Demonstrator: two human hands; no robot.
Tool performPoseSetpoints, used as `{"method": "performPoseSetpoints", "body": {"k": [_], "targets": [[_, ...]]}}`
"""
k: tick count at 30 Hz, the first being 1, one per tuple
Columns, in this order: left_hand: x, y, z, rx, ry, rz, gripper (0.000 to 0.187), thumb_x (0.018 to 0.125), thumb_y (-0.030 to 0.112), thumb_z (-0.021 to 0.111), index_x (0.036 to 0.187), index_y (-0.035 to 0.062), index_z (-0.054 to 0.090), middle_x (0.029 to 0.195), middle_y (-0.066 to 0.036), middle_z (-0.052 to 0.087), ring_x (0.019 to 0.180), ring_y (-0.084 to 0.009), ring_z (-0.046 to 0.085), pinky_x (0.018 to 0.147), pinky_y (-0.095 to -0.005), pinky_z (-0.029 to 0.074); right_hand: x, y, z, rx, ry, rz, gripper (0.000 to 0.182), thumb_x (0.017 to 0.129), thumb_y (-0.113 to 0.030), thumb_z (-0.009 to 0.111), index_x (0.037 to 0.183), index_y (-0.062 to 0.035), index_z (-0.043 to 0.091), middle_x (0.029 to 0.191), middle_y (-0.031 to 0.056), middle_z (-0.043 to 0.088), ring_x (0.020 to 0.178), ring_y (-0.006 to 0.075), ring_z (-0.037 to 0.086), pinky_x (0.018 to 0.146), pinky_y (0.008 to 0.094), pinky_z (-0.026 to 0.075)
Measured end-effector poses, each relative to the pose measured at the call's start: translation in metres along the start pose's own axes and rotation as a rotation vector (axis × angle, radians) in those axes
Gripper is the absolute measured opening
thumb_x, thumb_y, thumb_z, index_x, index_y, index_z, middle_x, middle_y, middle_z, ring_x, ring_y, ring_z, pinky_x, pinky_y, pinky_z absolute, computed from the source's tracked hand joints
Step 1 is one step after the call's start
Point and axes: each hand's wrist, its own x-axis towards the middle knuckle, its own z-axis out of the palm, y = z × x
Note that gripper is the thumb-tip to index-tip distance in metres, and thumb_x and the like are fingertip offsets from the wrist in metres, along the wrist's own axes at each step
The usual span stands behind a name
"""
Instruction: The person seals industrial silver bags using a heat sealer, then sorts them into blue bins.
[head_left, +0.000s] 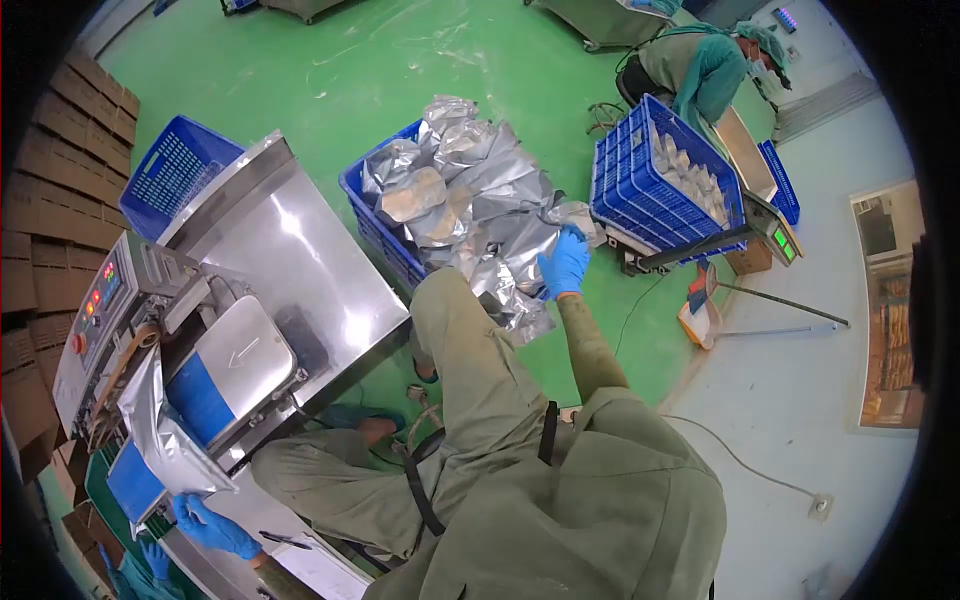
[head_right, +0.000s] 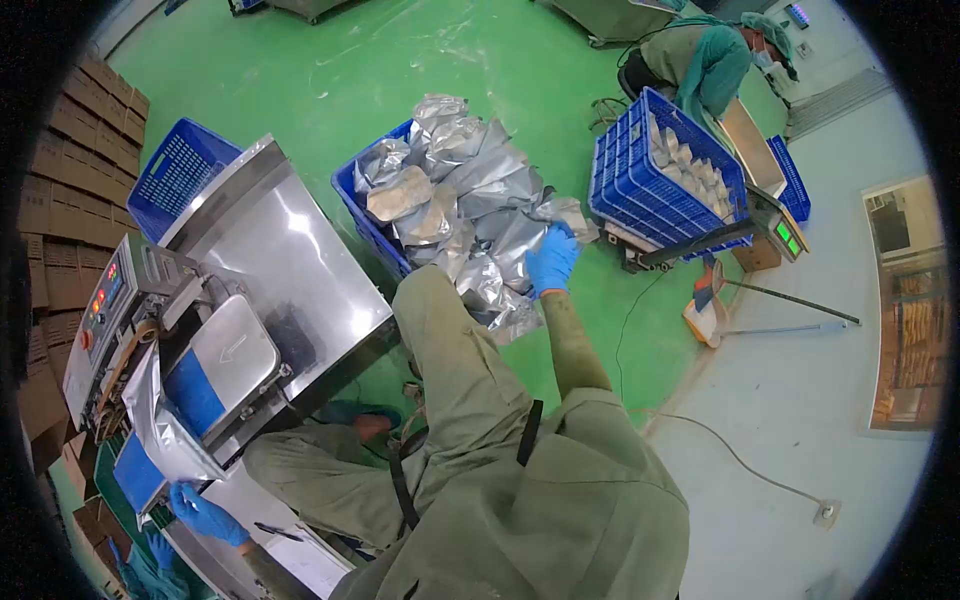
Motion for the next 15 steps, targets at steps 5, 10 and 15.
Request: {"method": "performPoseSetpoints", "body": {"k": [5, 10, 15], "targets": [[-0.025, 0.052, 0.020, 0.231, 0.119, 0.344, 0.029, 0.099, 0.015, 0.061, 0.122, -0.0024, 0.061, 0.123, -0.013, 0.063, 0.113, -0.0255, 0.058, 0.098, -0.0379, 0.045, -0.007, 0.038, 0.086, 0.150, -0.532, 0.090, 0.033, 0.080, -0.033, 0.067, 0.089, -0.0010, 0.067, 0.081, 0.0211, 0.068, 0.078, 0.0413, 0.067, 0.071, 0.0522, 0.051], [-0.066, 0.100, 0.049, -0.027, -0.046, 0.399, 0.032, 0.089, 0.005, 0.069, 0.120, -0.0014, 0.062, 0.126, -0.014, 0.062, 0.119, -0.0282, 0.056, 0.104, -0.0407, 0.042, 0.079, -0.071, -0.076, 0.579, -0.426, -0.251, 0.025, 0.082, -0.029, 0.063, 0.070, -0.0066, 0.068, 0.069, 0.0190, 0.063, 0.067, 0.0379, 0.063, 0.061, 0.0490, 0.049], [-0.103, 0.204, 0.126, -0.221, -0.576, 0.500, 0.056, 0.074, 0.013, 0.085, 0.124, 0.0009, 0.062, 0.130, -0.018, 0.059, 0.124, -0.0344, 0.054, 0.107, -0.0419, 0.042, 0.165, -0.167, -0.271, 0.853, -0.327, -0.857, 0.019, 0.073, -0.023, 0.068, 0.062, -0.0100, 0.060, 0.063, 0.0168, 0.053, 0.058, 0.0349, 0.056, 0.054, 0.0459, 0.043]]}}
